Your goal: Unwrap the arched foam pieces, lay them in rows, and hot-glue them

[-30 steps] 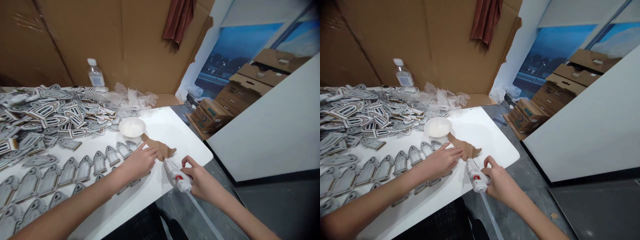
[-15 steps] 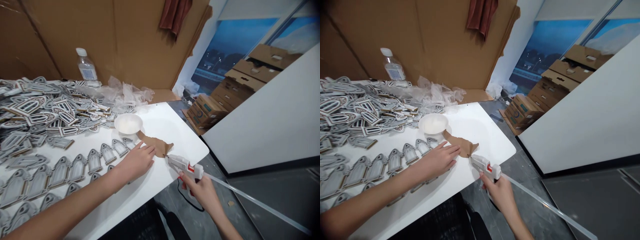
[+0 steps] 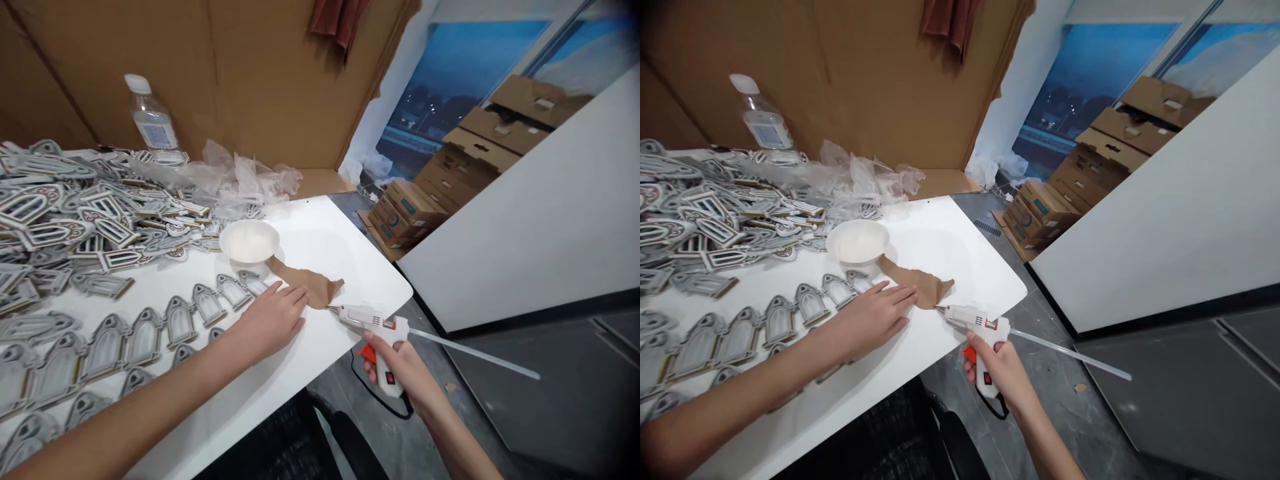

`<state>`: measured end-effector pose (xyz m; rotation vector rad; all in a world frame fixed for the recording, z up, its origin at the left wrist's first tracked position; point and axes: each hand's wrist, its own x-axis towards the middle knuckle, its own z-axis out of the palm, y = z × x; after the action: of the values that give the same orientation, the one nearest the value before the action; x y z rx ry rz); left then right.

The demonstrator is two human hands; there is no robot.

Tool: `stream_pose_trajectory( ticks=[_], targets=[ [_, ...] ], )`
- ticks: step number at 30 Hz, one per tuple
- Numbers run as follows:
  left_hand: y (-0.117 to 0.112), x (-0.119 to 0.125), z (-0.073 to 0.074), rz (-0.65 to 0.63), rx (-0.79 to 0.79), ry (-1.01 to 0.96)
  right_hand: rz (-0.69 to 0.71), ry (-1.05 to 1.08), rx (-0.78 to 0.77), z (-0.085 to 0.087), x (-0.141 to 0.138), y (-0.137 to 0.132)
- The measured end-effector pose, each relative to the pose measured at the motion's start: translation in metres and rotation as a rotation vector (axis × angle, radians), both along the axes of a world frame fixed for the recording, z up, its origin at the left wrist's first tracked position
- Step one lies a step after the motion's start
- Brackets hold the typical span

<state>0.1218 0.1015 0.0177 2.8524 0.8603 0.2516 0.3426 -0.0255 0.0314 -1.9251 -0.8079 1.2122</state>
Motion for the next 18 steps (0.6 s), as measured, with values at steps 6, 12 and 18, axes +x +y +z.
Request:
stream_pose_trajectory(
  ticks=[6, 12, 18],
  targets=[
    [0.001, -0.002, -0.003, -0.019, -0.011, -0.012, -0.038, -0.041, 0.022, 0.001, 0.002, -0.004],
    [-0.003, 0.001, 0.001, -0.067, -0.050, 0.003, -0.098, -0.093, 0.100, -0.004, 0.010, -0.021],
    [-0.009, 0.010, 0.003, -0.123, -0.063, 0.009, -0.116, -0.144, 0.129, -0.008, 0.014, -0.035]
  ],
)
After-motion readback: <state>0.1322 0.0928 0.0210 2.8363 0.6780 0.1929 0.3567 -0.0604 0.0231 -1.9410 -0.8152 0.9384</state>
